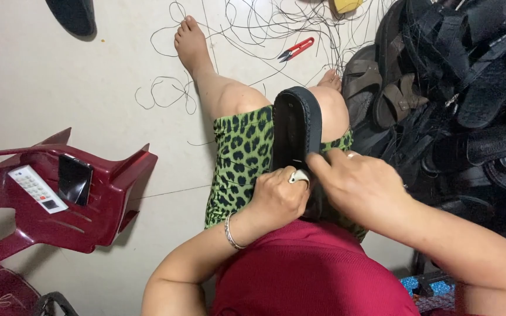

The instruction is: The person sits on the floor and sews a black sandal using a needle and thread. They repeatedly push the needle through the sole and pull the thread to stitch the sandal, working on the sole area throughout the clip.

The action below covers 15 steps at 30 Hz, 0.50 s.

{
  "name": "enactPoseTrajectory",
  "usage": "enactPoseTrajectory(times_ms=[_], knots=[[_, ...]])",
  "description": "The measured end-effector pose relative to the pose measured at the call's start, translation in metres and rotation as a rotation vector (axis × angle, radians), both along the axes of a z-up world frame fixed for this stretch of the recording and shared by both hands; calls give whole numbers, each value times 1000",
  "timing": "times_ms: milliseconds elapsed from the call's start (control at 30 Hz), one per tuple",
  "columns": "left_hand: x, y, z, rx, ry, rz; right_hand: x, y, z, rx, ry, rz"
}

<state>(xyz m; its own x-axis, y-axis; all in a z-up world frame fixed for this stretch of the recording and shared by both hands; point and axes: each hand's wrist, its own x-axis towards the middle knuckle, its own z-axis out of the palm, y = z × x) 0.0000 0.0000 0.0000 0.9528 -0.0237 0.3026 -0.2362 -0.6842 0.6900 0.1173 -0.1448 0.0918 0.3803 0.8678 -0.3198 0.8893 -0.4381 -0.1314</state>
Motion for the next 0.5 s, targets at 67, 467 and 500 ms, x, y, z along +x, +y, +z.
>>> enactPoseTrajectory(times_ms=[67, 467, 500], knots=[[0, 3, 2, -16, -5, 0, 2, 3, -5, 34, 14, 2], [6, 55, 1, -1699, 466, -70, -7, -24, -29, 416, 156, -246], [8, 52, 2, -1383, 581, 81, -8, -26, -28, 450, 139, -258]])
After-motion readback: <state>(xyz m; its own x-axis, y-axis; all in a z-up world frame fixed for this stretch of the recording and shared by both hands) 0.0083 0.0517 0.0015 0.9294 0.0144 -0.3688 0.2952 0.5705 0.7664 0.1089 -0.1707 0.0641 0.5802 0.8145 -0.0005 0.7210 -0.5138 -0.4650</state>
